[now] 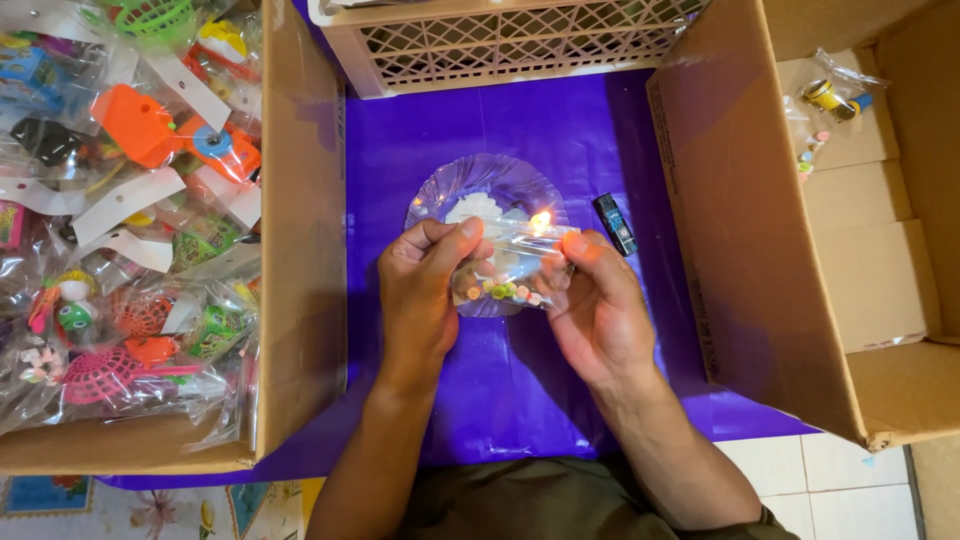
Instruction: Manually sealing small plastic bags containing toys and trinkets by heating the edges over a candle flame.
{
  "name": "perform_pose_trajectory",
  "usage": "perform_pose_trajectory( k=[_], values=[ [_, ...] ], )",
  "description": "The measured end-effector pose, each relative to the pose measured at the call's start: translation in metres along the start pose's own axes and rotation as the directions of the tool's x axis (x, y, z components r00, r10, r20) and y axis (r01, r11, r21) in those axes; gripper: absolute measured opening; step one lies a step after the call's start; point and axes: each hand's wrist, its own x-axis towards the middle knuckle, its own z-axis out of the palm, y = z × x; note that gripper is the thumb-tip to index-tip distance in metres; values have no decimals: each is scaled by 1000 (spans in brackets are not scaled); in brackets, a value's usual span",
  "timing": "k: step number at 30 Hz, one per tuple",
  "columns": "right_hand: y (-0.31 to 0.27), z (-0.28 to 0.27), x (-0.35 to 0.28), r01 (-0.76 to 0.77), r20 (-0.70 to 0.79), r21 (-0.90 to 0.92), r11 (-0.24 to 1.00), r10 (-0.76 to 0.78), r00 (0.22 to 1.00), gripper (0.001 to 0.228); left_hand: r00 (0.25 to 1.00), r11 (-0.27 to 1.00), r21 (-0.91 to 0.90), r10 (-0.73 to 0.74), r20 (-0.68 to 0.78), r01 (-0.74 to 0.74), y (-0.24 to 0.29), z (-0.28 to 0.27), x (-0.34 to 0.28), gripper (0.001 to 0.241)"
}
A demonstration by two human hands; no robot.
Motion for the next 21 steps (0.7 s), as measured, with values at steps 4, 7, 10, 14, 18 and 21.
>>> perform_pose_trajectory(
  k=[4, 7, 10, 14, 18, 21],
  values=[
    [-4, -3, -1, -1, 7, -3, 1000, 1, 1000, 18, 1000, 1000, 3, -5, 0, 5, 2, 7, -4, 22],
    [-8, -3, -1, -11, 9, 31, 999, 10, 1000, 18, 1000, 1000, 20, 3, 13, -4, 4, 14, -8, 22],
    [-11, -9, -2, -9, 19, 55, 998, 7, 1000, 18, 1000, 1000, 17, -12, 23, 11, 4, 21, -11, 22],
    [-17, -13, -2, -33, -10, 52, 998, 33, 999, 20, 999, 1000, 22, -6, 44, 5, -5, 24, -10, 21],
    [-23, -24, -3, -60, -25, 86, 994, 62, 998, 19, 998, 1000, -5, -7, 58, 7, -15, 28, -10, 21],
    [-27, -27, -7, -55, -58, 63, 996, 59, 997, 19, 998, 1000, -7, -11, 61, 12, -15, 34, -14, 21]
  ],
)
